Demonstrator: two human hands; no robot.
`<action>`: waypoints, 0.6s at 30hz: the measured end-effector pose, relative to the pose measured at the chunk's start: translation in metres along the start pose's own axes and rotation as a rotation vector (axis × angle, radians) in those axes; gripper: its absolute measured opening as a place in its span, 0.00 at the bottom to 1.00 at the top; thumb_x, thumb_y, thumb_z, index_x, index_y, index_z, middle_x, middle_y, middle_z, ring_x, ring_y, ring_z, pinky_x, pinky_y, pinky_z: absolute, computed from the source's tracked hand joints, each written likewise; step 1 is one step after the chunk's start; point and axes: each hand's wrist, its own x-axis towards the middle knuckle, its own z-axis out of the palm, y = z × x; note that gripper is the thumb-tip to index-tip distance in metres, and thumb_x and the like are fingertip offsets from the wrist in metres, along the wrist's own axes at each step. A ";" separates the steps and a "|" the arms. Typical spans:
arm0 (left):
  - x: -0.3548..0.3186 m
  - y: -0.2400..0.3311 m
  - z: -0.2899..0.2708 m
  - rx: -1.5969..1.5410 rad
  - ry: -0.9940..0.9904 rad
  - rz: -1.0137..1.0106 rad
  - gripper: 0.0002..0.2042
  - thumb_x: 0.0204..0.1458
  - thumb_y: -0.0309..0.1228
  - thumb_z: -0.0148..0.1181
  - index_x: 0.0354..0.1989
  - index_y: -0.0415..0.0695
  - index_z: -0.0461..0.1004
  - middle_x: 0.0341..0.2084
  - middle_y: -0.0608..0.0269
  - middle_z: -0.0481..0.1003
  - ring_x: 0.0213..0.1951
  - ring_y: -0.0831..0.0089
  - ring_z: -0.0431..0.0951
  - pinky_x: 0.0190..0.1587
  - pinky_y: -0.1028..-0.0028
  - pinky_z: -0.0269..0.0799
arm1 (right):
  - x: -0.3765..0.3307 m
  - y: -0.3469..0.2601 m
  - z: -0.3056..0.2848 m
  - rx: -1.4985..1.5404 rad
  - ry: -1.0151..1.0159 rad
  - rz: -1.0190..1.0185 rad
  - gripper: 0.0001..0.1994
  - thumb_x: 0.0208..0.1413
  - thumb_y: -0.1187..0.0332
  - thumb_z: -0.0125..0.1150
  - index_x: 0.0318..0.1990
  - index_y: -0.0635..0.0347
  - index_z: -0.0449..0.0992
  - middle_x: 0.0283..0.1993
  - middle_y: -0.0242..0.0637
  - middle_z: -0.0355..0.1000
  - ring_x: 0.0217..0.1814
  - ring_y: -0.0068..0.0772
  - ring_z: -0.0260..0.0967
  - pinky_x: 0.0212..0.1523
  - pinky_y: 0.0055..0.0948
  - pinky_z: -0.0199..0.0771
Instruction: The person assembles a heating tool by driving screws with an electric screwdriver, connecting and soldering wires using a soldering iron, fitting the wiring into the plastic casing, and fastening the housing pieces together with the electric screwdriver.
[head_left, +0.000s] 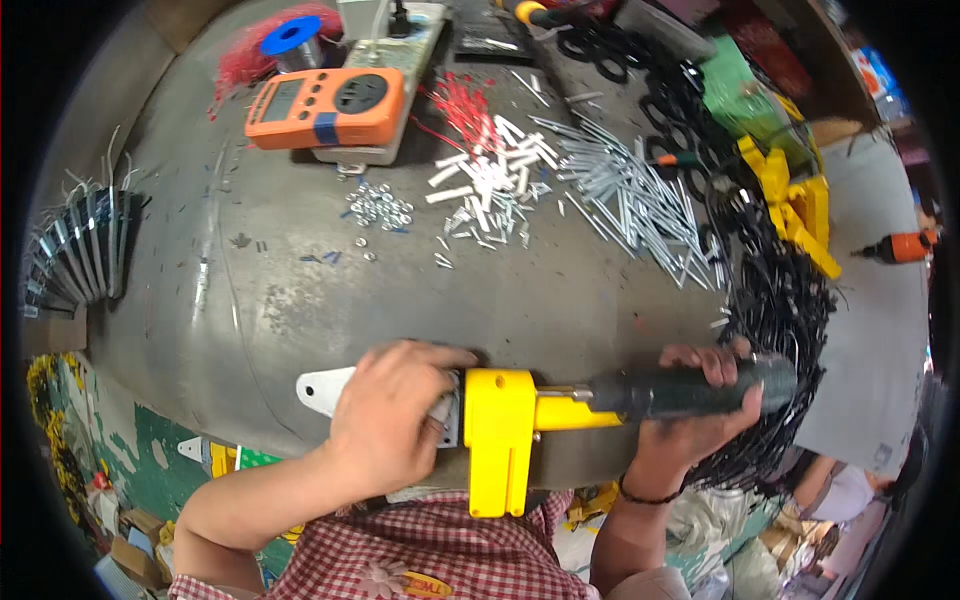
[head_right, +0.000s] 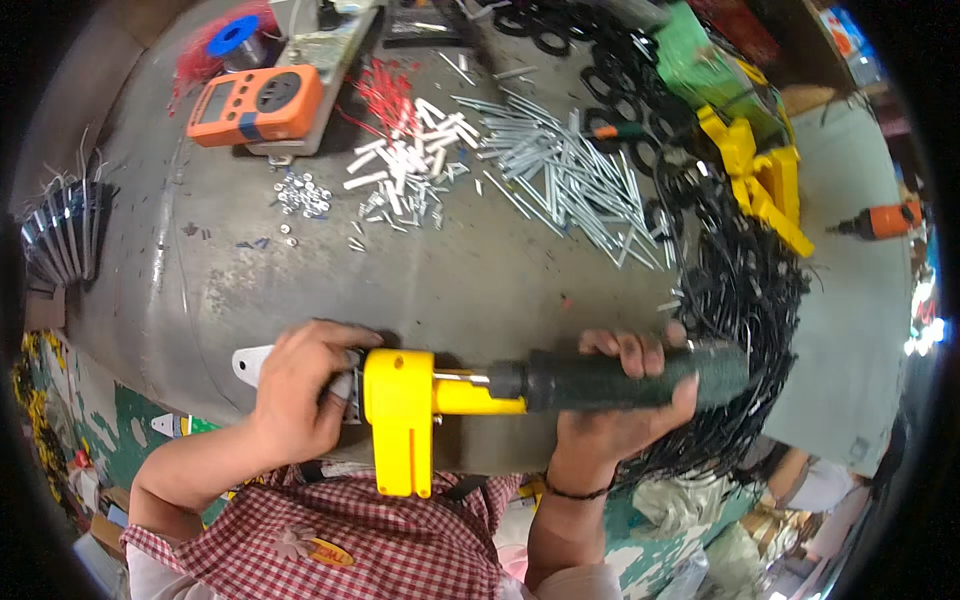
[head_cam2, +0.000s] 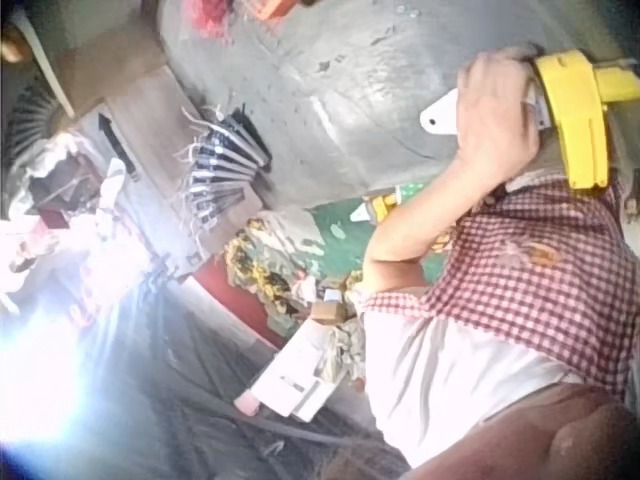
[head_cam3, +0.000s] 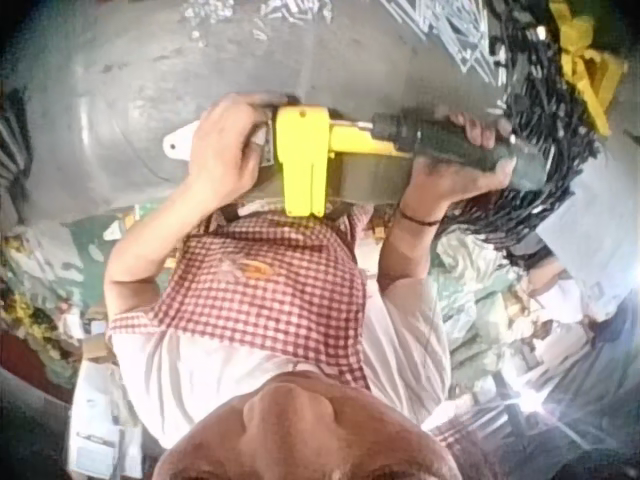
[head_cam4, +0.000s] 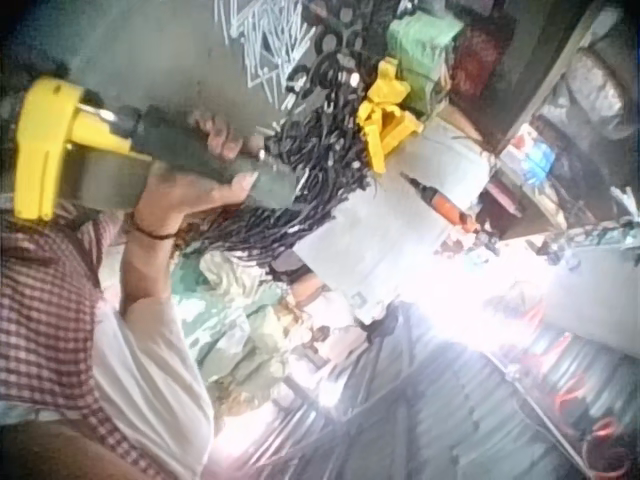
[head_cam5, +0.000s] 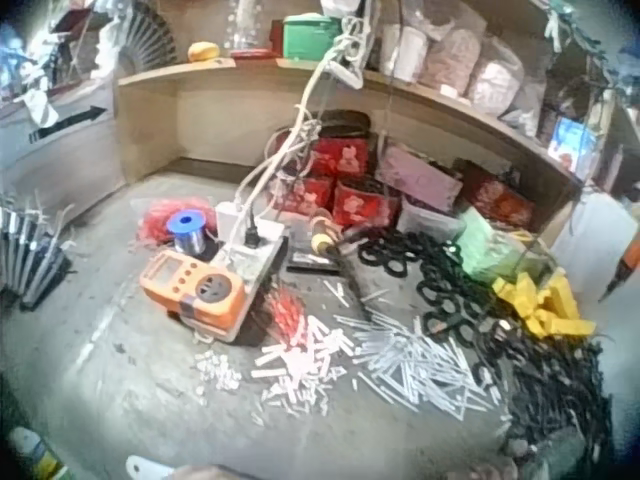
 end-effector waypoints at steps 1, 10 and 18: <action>0.000 0.000 0.001 0.009 0.011 -0.034 0.14 0.34 0.17 0.53 0.33 0.40 0.64 0.41 0.58 0.72 0.42 0.56 0.72 0.44 0.61 0.65 | 0.000 -0.003 0.002 -0.008 0.012 -0.018 0.18 0.51 0.61 0.54 0.48 0.57 0.62 0.28 0.25 0.60 0.32 0.20 0.60 0.45 0.28 0.59; 0.001 0.001 -0.018 0.093 -0.241 0.076 0.33 0.31 0.35 0.62 0.50 0.35 0.64 0.45 0.48 0.68 0.46 0.51 0.68 0.49 0.57 0.61 | -0.023 -0.021 -0.005 0.006 -0.035 0.034 0.20 0.52 0.59 0.52 0.50 0.58 0.64 0.27 0.26 0.61 0.31 0.21 0.60 0.44 0.29 0.58; 0.001 0.000 -0.016 0.108 -0.249 0.060 0.34 0.28 0.33 0.64 0.50 0.36 0.65 0.45 0.49 0.67 0.47 0.52 0.67 0.50 0.59 0.60 | -0.029 -0.022 -0.009 0.058 -0.028 0.034 0.18 0.53 0.59 0.51 0.48 0.58 0.63 0.28 0.26 0.61 0.33 0.22 0.60 0.47 0.30 0.57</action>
